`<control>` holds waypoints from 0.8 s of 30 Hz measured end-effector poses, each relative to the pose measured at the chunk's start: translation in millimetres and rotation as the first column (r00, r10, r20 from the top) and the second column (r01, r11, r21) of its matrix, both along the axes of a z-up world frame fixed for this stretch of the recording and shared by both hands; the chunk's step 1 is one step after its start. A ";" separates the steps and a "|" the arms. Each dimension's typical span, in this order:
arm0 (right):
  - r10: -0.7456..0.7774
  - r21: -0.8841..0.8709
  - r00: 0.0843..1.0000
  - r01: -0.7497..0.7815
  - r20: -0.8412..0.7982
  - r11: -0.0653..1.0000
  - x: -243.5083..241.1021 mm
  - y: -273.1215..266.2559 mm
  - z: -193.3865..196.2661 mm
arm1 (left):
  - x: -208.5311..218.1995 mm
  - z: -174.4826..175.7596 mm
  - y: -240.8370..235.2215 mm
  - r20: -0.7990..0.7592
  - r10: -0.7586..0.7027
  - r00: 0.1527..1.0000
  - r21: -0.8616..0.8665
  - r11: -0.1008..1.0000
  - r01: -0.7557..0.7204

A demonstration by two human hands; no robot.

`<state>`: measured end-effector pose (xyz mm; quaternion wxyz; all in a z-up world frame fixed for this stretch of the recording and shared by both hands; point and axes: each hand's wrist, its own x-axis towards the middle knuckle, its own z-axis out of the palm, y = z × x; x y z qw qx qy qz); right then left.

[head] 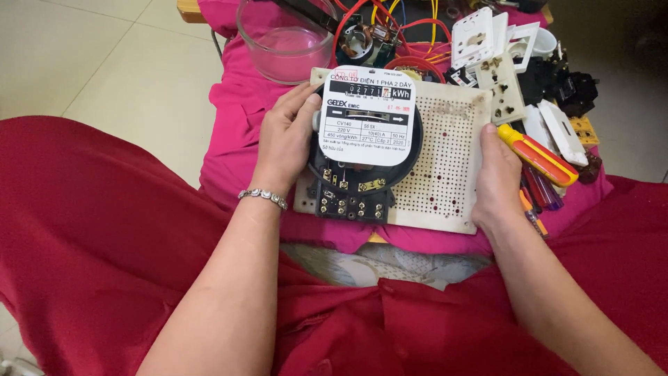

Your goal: The person sits cross-legged on the floor and works on an electrical meter placed on a perforated board on their lap. They manipulate the meter's internal components and handle small screws and wires from a nearby container.

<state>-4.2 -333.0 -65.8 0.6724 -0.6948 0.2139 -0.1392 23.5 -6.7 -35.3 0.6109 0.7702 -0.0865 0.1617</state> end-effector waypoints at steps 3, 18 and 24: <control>-0.001 -0.010 1.000 0.000 -0.017 1.000 1.7 -3.2 -6.1 | 2.4 -5.3 -0.7 -0.007 0.013 1.000 -0.015 1.000 -0.013; -0.057 -0.349 0.997 0.035 -0.055 0.936 4.4 -6.1 -13.4 | -2.6 0.2 -3.4 0.018 0.033 0.999 0.003 0.999 -0.033; -0.026 -0.357 0.991 -0.024 -0.134 0.934 0.3 3.4 4.9 | -10.4 -0.5 -1.4 -0.021 0.058 0.998 0.003 0.998 -0.058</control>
